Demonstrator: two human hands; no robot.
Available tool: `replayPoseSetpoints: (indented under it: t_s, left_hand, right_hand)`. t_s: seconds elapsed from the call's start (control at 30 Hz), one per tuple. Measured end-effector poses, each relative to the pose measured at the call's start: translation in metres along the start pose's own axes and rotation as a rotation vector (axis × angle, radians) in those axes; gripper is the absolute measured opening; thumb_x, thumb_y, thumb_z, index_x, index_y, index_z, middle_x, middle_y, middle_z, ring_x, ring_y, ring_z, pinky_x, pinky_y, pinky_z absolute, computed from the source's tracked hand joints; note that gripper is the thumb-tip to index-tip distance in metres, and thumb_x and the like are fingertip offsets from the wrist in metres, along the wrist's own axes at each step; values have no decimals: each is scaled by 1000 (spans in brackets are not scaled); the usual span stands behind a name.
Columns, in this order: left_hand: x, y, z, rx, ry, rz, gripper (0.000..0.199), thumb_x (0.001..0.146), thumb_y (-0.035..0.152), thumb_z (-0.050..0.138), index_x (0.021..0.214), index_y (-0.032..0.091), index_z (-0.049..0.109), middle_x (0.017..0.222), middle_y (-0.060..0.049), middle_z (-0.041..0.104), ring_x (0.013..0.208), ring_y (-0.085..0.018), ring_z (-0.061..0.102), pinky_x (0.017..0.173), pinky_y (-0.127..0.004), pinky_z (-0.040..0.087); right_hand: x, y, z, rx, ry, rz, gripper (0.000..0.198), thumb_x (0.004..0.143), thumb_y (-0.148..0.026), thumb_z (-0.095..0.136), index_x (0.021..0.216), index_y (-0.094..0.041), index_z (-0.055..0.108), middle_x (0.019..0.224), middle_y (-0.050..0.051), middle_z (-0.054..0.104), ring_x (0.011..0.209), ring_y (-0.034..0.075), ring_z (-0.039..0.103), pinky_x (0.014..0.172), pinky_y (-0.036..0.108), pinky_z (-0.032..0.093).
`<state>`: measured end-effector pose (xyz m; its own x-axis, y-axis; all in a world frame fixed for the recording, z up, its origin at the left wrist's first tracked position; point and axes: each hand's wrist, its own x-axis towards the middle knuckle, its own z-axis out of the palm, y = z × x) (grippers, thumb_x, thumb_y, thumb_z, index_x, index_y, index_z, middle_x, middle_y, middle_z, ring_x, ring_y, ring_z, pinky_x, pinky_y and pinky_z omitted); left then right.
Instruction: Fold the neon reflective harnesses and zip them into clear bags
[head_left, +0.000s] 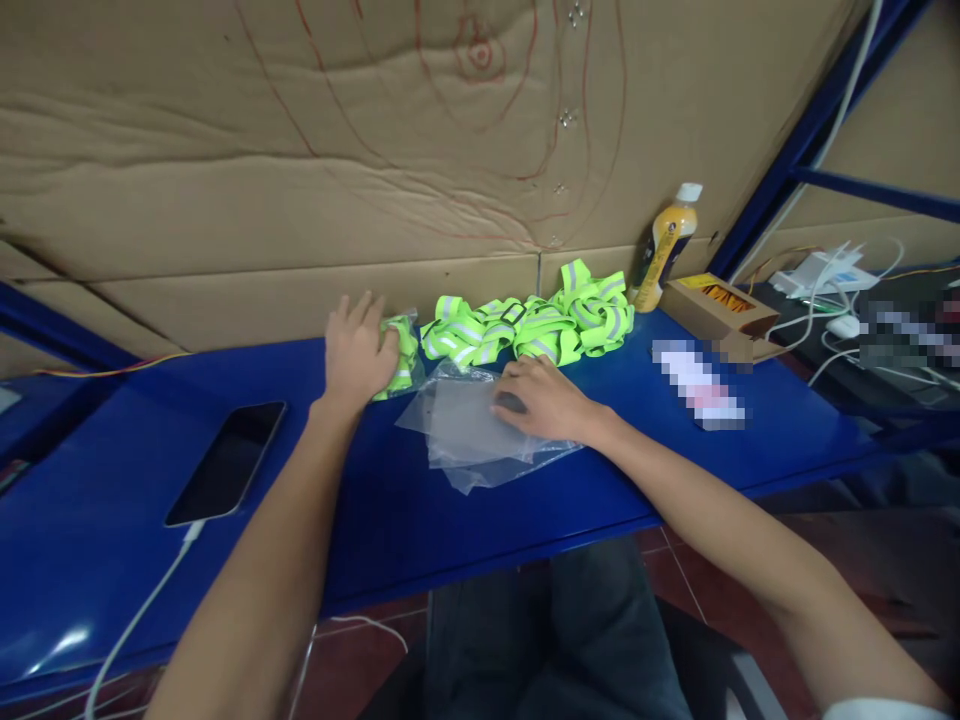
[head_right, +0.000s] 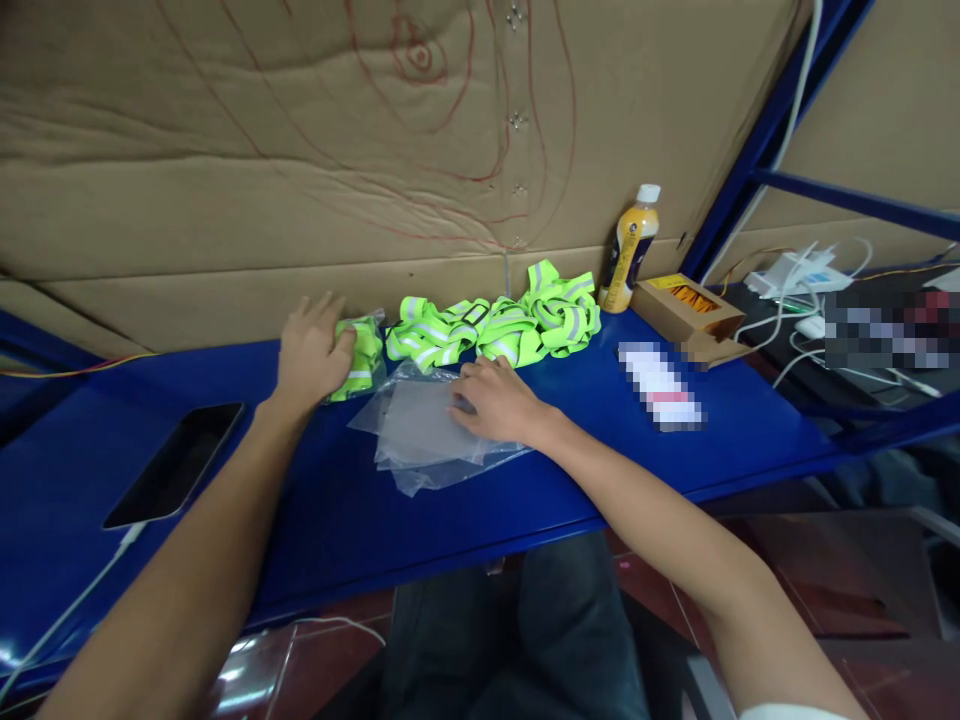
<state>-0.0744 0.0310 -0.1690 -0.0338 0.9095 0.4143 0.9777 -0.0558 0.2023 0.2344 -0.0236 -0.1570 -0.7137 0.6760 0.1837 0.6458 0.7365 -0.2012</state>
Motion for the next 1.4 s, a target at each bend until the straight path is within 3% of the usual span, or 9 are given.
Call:
replayPoseSetpoints:
  t_s: [0.23,0.43,0.57,0.77,0.87,1.0,1.17,1.3,1.4]
  left_hand:
    - [-13,-6,6,96,-132,32,72,109,47,32,171,11,43,179,-22,36,165,-51,28,129,-72,28]
    - [-14,-13,-10,100,17,136,63,105,44,44,163,22,56,177,-17,40,168,-51,21,131,-77,13]
    - [-10,2,-25,-1,133,201,55,109,37,36,147,11,66,158,-25,60,156,-48,43,125,-69,32]
    - [-21,60,-37,-312,188,467,41,108,38,44,117,16,77,121,-16,80,121,-34,69,112,-53,50]
    - [-34,87,-41,-472,72,549,40,107,45,57,130,17,74,129,-13,79,125,-31,69,115,-49,51]
    - [-37,93,-42,-631,-145,457,30,100,38,67,123,22,76,124,-8,81,117,-29,74,109,-45,55]
    - [-23,75,-41,-950,21,247,27,86,36,79,108,21,76,108,-6,80,86,-20,72,79,-33,58]
    - [-15,71,-40,-1199,192,78,33,75,36,88,101,23,74,95,-2,74,67,-14,65,63,-28,53]
    - [-11,66,-36,-1260,221,7,33,73,35,86,101,24,73,91,-1,71,62,-13,60,61,-28,50]
  right_hand:
    - [-2,-2,-4,-26,-23,-26,35,107,-44,66,117,-14,80,118,13,74,115,33,61,101,47,42]
    - [-6,2,-2,-37,1,-60,70,94,-65,77,142,-13,71,141,22,68,128,41,56,110,55,43]
    - [-3,5,1,-37,28,-49,81,91,-61,84,149,-9,65,122,18,74,113,37,59,102,51,46]
    - [3,11,2,-1,156,-73,43,96,-40,83,124,-10,73,117,15,70,111,34,58,97,45,46]
    - [2,12,-1,5,302,-101,21,104,-32,71,114,-13,69,119,16,68,112,32,59,96,44,46]
    - [0,15,-7,84,460,-138,20,109,-33,62,123,-19,64,122,13,71,118,31,62,102,47,47]
    - [7,24,-8,310,699,89,65,96,-51,77,146,-16,54,138,20,65,121,35,67,110,55,54]
    - [12,30,-13,908,557,282,75,79,-66,86,129,-18,58,95,6,71,69,21,70,61,39,62]
    - [10,30,-26,1209,342,238,60,72,-65,93,98,-19,65,73,0,69,59,17,69,50,30,59]
